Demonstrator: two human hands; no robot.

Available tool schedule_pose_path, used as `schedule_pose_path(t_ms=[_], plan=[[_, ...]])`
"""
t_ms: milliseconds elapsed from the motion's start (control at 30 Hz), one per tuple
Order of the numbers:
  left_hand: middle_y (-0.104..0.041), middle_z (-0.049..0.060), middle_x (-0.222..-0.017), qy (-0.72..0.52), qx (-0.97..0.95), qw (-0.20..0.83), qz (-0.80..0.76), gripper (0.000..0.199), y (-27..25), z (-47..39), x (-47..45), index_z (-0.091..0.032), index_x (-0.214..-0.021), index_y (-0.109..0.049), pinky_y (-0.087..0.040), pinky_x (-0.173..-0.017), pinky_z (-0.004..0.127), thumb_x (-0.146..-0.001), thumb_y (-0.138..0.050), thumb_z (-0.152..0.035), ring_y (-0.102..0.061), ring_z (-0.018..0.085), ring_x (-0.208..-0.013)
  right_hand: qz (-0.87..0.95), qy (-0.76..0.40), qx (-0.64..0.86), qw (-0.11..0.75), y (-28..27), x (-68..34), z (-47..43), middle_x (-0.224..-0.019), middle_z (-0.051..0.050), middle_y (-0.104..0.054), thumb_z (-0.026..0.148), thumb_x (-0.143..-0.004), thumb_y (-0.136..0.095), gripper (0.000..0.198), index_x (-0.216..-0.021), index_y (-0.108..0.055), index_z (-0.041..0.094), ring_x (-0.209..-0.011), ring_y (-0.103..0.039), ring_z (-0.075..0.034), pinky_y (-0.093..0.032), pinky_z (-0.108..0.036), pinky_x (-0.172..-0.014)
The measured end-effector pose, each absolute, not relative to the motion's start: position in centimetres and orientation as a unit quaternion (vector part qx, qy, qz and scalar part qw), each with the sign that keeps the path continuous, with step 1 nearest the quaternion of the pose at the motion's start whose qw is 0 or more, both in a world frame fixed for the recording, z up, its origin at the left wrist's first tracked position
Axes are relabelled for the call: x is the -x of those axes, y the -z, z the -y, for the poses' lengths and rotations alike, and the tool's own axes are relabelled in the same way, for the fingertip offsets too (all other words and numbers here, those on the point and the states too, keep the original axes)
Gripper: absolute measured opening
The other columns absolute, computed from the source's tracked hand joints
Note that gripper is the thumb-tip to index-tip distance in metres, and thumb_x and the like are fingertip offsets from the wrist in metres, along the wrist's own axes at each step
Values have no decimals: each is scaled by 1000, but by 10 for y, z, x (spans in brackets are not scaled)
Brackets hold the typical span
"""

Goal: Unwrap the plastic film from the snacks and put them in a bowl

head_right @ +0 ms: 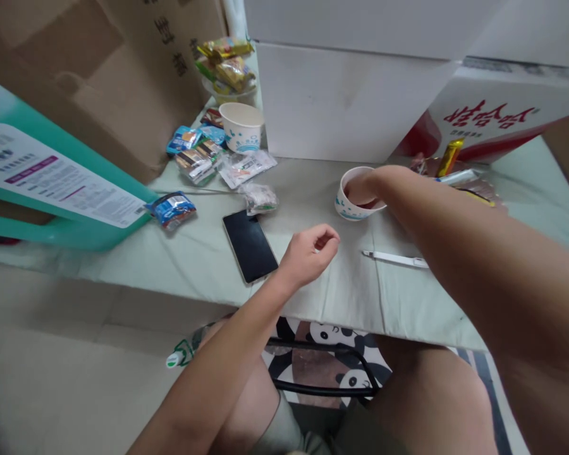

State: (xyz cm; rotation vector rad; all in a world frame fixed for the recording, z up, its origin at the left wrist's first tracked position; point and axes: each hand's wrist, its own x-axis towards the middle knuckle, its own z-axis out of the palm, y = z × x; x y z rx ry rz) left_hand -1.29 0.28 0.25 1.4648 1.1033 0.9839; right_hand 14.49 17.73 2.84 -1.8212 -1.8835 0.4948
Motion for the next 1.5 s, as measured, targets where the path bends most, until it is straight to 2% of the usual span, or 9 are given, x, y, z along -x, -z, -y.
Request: schedule_pose_path(t_ms=[167,300,467,633,933,1200,1300,1400,1500], plan=[[-63,-1,-71,-408,-604,508,-459,10,-6,-6,4,-21,-76,-60,-45,-70,29,-85,-56,-22,-57,14,-69,714,-212,658,109,-67,-161,-115,-58,0,-62,9,-71,-69,13,-60,-66,16,-58,-54,-12,-42,-30,-69],[-62,-1,-70,-402,-599,514,-463,10,-4,-9,-2,-21,-76,-60,-44,-68,29,-85,-57,-22,-55,13,-67,651,-17,625,430,-49,-199,-26,-68,-4,-64,27,-76,-61,3,-75,-62,24,-62,-58,-18,-45,-34,-66],[-63,0,-79,-435,-602,471,-477,3,13,-18,-15,-21,-86,-60,-46,-65,24,-85,-57,-21,-57,12,-71,489,7,686,539,10,-261,27,-65,-1,-54,26,-67,-60,28,-94,-54,26,-53,-52,-19,-39,-35,-56],[-58,7,-114,-471,-596,377,-530,29,36,-33,-22,-24,-105,-59,-52,-70,23,-78,-66,-24,-63,17,-98,459,-90,726,505,26,-291,22,-71,0,-60,28,-76,-60,40,-115,-54,22,-60,-57,-19,-45,-35,-65],[-43,13,-144,-475,-610,281,-568,58,40,-67,-32,-29,-126,-48,-59,-90,36,-76,-76,-41,-57,29,-132,429,-159,783,422,16,-309,1,-71,3,-64,36,-78,-69,37,-110,-54,26,-69,-62,-22,-44,-34,-70],[-45,14,-143,-539,-549,283,-572,53,48,-74,-57,-26,-126,-45,-48,-113,43,-81,-73,-33,-60,25,-128,439,-120,787,417,10,-314,20,-68,2,-61,38,-72,-73,30,-93,-55,25,-63,-56,-19,-37,-31,-61],[-49,11,-138,-531,-527,278,-602,48,42,-67,-48,-27,-123,-46,-51,-108,39,-82,-70,-25,-63,23,-124,451,-90,744,485,8,-295,40,-65,6,-54,31,-77,-65,28,-100,-51,25,-58,-53,-16,-40,-30,-60],[-57,8,-126,-529,-510,271,-622,40,29,-52,-40,-26,-114,-51,-54,-95,33,-79,-70,-21,-66,20,-112,542,-116,657,512,6,-266,53,-58,7,-45,31,-80,-61,16,-81,-45,26,-49,-43,-12,-37,-28,-54],[-61,2,-89,-523,-504,291,-623,13,22,-9,-43,-23,-90,-56,-53,-77,28,-81,-66,-25,-63,15,-83,621,-136,583,506,3,-243,53,-51,6,-39,28,-83,-57,30,-63,-34,24,-46,-36,-10,-30,-27,-50]])
